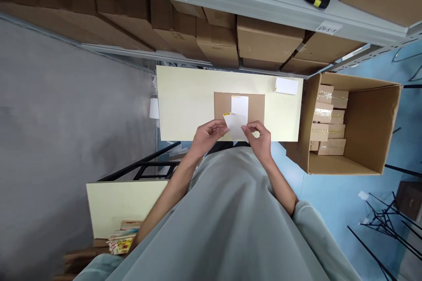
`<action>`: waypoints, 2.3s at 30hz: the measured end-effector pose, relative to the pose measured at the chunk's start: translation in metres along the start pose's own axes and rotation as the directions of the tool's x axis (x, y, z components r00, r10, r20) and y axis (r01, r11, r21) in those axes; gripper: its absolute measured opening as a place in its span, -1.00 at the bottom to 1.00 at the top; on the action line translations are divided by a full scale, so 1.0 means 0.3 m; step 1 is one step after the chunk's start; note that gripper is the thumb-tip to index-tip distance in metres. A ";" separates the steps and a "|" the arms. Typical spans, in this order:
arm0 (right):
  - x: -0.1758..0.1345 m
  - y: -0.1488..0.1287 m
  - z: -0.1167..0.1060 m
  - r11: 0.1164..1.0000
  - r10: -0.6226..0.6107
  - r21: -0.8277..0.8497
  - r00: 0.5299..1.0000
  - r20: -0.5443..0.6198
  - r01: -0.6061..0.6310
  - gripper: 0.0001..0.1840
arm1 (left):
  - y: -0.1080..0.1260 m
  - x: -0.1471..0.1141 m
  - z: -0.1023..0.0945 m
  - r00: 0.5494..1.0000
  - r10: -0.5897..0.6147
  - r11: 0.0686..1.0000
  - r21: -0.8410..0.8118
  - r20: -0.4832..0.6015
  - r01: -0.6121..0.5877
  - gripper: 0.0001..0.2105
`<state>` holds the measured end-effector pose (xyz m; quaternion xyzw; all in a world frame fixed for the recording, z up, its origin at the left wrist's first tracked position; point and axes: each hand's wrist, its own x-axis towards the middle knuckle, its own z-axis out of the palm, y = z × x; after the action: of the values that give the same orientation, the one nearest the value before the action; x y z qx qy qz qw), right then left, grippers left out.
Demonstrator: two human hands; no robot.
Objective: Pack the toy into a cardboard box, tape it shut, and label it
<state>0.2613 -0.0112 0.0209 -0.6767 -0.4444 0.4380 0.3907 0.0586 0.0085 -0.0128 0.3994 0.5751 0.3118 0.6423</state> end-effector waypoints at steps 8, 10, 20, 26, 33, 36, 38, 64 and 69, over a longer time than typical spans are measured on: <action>0.064 0.070 0.014 0.996 0.046 -0.081 0.999 -0.009 -0.046 -0.56 | 0.012 0.034 0.013 0.997 0.070 0.980 0.186 -0.025 -0.064 -0.61; 0.091 0.099 0.025 0.994 0.058 -0.088 0.998 -0.024 -0.059 -0.54 | 0.006 0.059 0.007 0.997 0.074 0.975 0.213 -0.013 -0.069 -0.61; 0.154 0.128 0.060 0.990 -0.056 -0.128 0.998 0.005 0.056 -0.57 | -0.013 0.164 0.001 0.999 -0.015 0.954 0.298 -0.041 0.026 -0.54; 0.142 0.078 0.035 0.972 -0.177 -0.160 0.984 -0.008 0.174 -0.59 | -0.006 0.168 -0.011 0.996 0.043 0.964 0.265 -0.073 -0.022 -0.42; 0.167 0.090 -0.003 1.000 0.013 -0.021 1.000 0.022 -0.012 -0.55 | 0.007 0.151 -0.008 0.996 0.085 0.967 0.243 -0.007 -0.081 -0.60; 0.180 0.104 -0.006 0.999 0.052 -0.012 0.998 0.022 -0.052 -0.52 | 0.015 0.151 0.002 0.997 0.076 0.966 0.248 0.001 -0.074 -0.61; 0.192 0.119 -0.005 0.997 0.069 -0.024 0.997 0.021 -0.069 -0.52 | 0.017 0.152 0.007 0.998 0.068 0.962 0.263 0.008 -0.068 -0.64; 0.369 0.262 0.124 0.787 0.078 -0.617 0.991 0.107 0.005 -0.77 | -0.062 0.325 0.075 0.983 -0.037 0.717 0.681 -0.180 0.152 -0.90; 0.376 0.213 0.124 0.685 0.180 -0.728 0.972 0.153 -0.013 -0.78 | -0.015 0.333 0.106 0.968 -0.146 0.591 0.766 -0.204 0.251 -0.82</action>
<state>0.2677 0.0814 -0.0772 -0.7475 -0.5833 0.3173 0.0198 0.1041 0.0874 -0.0649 0.5541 0.7314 -0.0221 0.3969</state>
